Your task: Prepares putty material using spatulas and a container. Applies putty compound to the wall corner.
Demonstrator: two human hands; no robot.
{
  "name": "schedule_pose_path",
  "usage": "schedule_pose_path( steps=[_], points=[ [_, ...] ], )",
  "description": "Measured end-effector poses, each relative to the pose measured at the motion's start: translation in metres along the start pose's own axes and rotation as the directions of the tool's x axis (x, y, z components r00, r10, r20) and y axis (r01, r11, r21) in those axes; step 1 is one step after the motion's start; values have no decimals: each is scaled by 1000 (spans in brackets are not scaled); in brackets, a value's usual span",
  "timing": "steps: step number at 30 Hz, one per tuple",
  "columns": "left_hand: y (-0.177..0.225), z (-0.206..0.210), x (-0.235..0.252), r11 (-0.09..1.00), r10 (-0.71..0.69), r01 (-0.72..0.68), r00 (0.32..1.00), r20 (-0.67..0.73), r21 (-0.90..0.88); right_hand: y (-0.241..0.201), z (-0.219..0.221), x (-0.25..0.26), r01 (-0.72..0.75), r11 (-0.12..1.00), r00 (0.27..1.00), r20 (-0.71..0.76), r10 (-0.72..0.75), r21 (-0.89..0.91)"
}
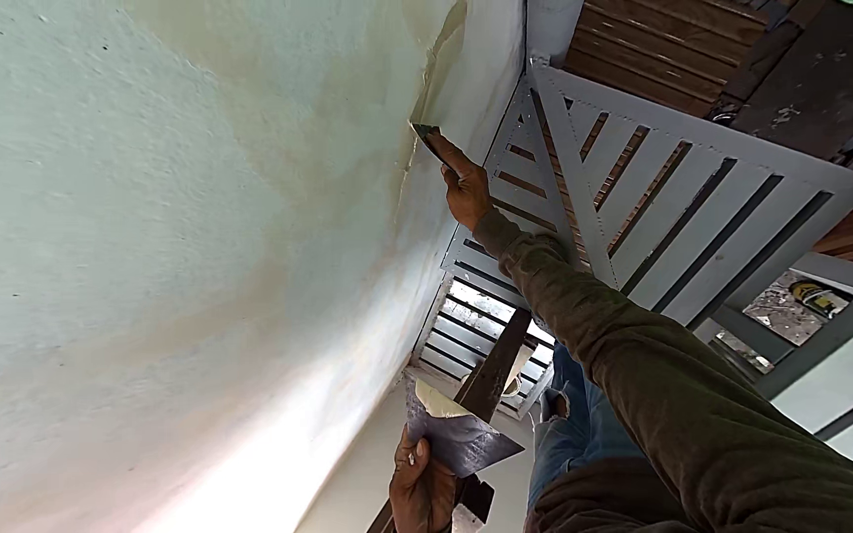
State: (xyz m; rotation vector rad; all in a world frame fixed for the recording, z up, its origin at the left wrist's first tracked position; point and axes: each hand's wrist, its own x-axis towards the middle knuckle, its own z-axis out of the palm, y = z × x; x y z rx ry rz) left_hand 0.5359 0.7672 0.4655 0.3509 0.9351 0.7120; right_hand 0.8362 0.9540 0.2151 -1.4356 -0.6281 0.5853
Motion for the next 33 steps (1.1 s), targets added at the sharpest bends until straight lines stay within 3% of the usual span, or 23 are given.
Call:
schedule_pose_path(
  steps=[3, 6, 9, 13, 17, 21, 28, 33],
  points=[
    [0, -1, 0, 1000, 1, -1, 1000, -9, 4, 6, 7, -18, 43, 998, 999, 35, -42, -38],
    [1, -2, -1, 1000, 1, -1, 1000, -18, 2, 6, -4, -36, 47, 994, 984, 176, -29, -99],
    [3, -3, 0, 1000, -8, 8, 1000, -23, 3, 4, -33, -35, -105, 988, 985, 127, 120, -117],
    [2, -6, 1, 1000, -1, 1, 999, -51, -1, 19, -80, 35, -340, 935, 938, -104, 330, -99],
    [2, -5, 0, 1000, 11, -12, 997, -78, -8, 19, -106, 117, -408, 906, 900, -119, 419, 109],
    [3, -4, -1, 999, 6, -9, 997, -81, -39, 1, -104, 160, -458, 880, 884, -42, 466, 127],
    [0, -6, -1, 999, -8, 6, 999, -33, -44, -20, -76, 134, -327, 930, 933, -98, 346, 170],
    [-1, -5, 0, 1000, -10, 10, 1000, 11, -26, -16, -58, 107, -52, 999, 992, -111, 52, 7]
  ],
)
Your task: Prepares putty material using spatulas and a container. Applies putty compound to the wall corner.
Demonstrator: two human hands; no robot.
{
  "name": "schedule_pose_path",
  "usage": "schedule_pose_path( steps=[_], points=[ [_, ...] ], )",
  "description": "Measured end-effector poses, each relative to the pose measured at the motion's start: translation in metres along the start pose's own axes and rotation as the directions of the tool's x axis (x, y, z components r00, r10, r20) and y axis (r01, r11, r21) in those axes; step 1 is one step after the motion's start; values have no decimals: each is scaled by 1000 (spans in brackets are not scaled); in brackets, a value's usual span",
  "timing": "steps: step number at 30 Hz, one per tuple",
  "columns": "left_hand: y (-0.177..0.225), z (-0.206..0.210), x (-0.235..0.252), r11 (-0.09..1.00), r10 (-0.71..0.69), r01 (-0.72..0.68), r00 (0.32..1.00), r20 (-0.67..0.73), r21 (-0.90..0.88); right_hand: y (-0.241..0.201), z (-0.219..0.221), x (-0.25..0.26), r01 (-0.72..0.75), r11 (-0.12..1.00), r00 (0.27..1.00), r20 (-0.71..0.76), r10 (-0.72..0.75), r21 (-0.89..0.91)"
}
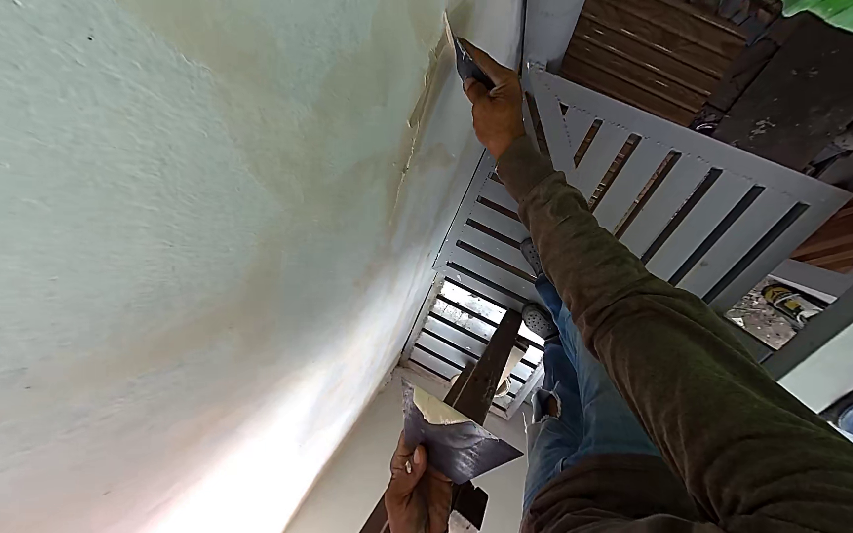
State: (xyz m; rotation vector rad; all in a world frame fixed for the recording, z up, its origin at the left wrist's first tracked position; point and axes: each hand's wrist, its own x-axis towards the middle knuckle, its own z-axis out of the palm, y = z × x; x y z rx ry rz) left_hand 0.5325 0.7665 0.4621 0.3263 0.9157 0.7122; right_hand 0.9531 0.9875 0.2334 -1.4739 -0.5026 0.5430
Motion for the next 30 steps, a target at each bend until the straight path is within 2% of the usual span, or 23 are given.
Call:
schedule_pose_path(
  steps=[6, 10, 12, 15, 17, 19, 21, 23, 25, 28, 30],
  points=[
    [-2, 1, 0, 999, -15, 15, 1000, 18, 31, -3, 8, -28, 153, 987, 987, 61, -150, -43],
    [-2, 1, 2, 999, -23, 23, 1000, 7, 50, -9, 1, -46, 235, 968, 952, 219, -212, -85],
    [-1, 1, 2, 999, -17, 18, 1000, -11, 48, -11, -12, -60, 235, 965, 941, 277, -195, -118],
    [0, 2, 1, 999, 4, -3, 1000, -20, 45, 4, -26, -92, 101, 990, 980, 181, -82, -95],
    [0, 2, 2, 999, 9, -9, 1000, 3, 52, 19, -30, -113, -2, 996, 981, 194, 19, -89],
    [0, 2, 3, 997, 21, -22, 1000, 11, 69, 31, -29, -127, -208, 976, 951, 244, 188, 60],
    [-1, 2, 4, 997, 33, -33, 999, 9, 75, 37, -28, -136, -447, 806, 892, 254, 373, 388],
    [-1, 2, 3, 996, 40, -40, 999, 3, 75, 33, -31, -144, -522, 599, 841, 249, 481, 607],
    [-1, 4, 3, 997, 43, -43, 999, 4, 72, 21, -40, -155, -545, 500, 809, 265, 525, 673],
    [-1, 7, 3, 997, 53, -52, 998, -18, 49, -10, -58, -178, -579, 462, 759, 238, 606, 671],
    [-2, 10, 3, 998, 57, -55, 997, -48, 25, -30, -80, -201, -646, 445, 718, 296, 630, 621]
  ],
)
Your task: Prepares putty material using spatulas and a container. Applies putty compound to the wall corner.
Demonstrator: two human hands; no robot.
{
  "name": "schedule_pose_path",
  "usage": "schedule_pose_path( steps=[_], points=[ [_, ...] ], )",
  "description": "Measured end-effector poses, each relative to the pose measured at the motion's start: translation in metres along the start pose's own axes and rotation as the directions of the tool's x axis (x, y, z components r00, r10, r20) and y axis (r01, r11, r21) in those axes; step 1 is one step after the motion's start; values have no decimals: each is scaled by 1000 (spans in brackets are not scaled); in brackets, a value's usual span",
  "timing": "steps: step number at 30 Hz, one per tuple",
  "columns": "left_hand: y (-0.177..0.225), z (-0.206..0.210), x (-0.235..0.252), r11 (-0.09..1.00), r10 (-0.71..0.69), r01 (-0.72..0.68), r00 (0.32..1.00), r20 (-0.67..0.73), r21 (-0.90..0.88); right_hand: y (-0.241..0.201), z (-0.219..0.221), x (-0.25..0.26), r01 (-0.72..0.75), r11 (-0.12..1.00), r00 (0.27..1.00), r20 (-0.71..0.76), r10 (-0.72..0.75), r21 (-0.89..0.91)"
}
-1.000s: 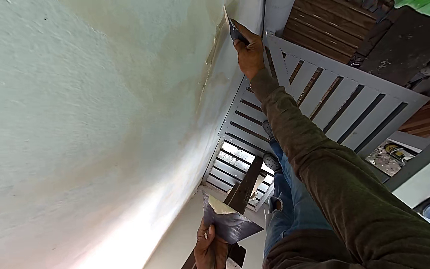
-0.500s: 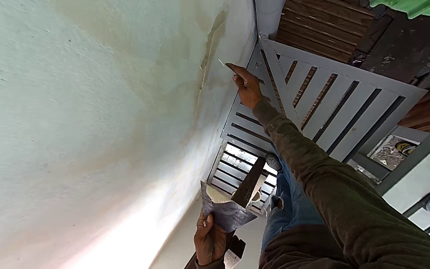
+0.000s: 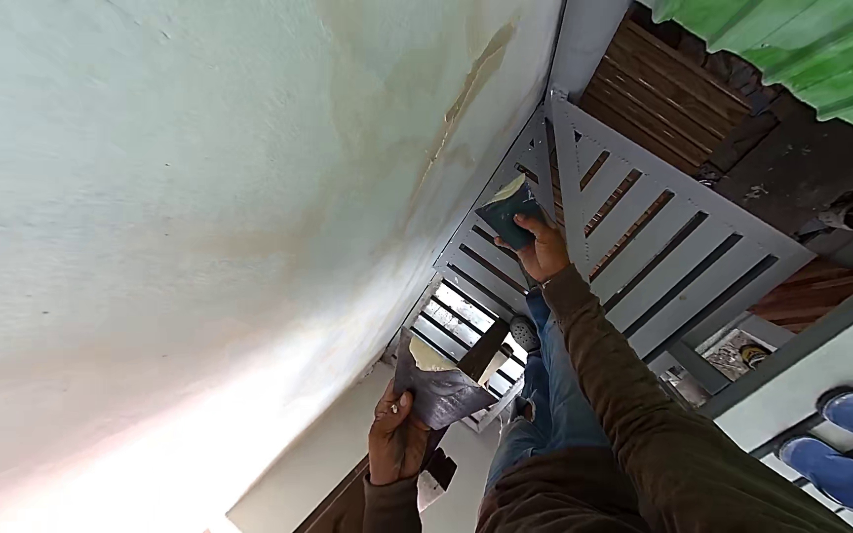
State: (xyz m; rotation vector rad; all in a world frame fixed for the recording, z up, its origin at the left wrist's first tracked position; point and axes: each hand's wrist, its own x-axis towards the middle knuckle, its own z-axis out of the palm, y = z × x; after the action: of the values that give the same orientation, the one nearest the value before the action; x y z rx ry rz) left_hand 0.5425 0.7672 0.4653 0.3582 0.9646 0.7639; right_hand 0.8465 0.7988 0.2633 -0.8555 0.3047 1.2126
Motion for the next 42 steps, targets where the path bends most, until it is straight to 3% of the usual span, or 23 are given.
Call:
schedule_pose_path(
  steps=[5, 8, 10, 13, 18, 22, 24, 26, 29, 33, 36, 42],
  points=[
    [3, 0, 0, 1000, -7, 6, 999, -35, -17, -17, -35, -51, -160, 985, 971, 190, 146, 62],
    [7, 8, -2, 1000, -5, 5, 999, -39, -19, -43, -33, -92, -350, 937, 887, 319, 334, -10],
    [11, 13, -4, 1000, -2, 2, 999, -39, -4, -58, -26, -107, -387, 921, 827, 425, 368, -45],
    [22, 21, -4, 1000, 9, -8, 1000, -20, 23, -73, -5, -104, -323, 942, 797, 510, 323, -92],
    [32, 21, 1, 998, 29, -28, 1000, -9, 52, -98, 37, -67, -146, 989, 876, 468, 113, 35],
    [31, 13, 4, 998, 50, -49, 998, -47, 32, -100, 45, -31, -174, 974, 888, 451, 90, 148],
    [31, 11, 5, 998, 60, -59, 996, -66, 6, -97, 46, -16, -154, 987, 884, 453, 118, 43],
    [31, 8, 5, 998, 62, -64, 997, -51, -28, -88, 49, -7, -33, 983, 913, 395, 104, -183],
    [29, 3, 6, 997, 62, -63, 998, -30, -40, -65, 54, 27, 268, 837, 915, 398, -67, -477],
    [24, -2, 6, 998, 58, -60, 998, -40, -34, -27, 50, 84, 557, 485, 830, 452, -326, -674],
    [21, -3, 6, 997, 65, -67, 995, -71, -27, -3, 47, 122, 642, 323, 754, 497, -430, -695],
    [19, -6, 7, 998, 64, -65, 997, -45, -14, 19, 53, 164, 777, 137, 574, 601, -557, -615]
  ],
)
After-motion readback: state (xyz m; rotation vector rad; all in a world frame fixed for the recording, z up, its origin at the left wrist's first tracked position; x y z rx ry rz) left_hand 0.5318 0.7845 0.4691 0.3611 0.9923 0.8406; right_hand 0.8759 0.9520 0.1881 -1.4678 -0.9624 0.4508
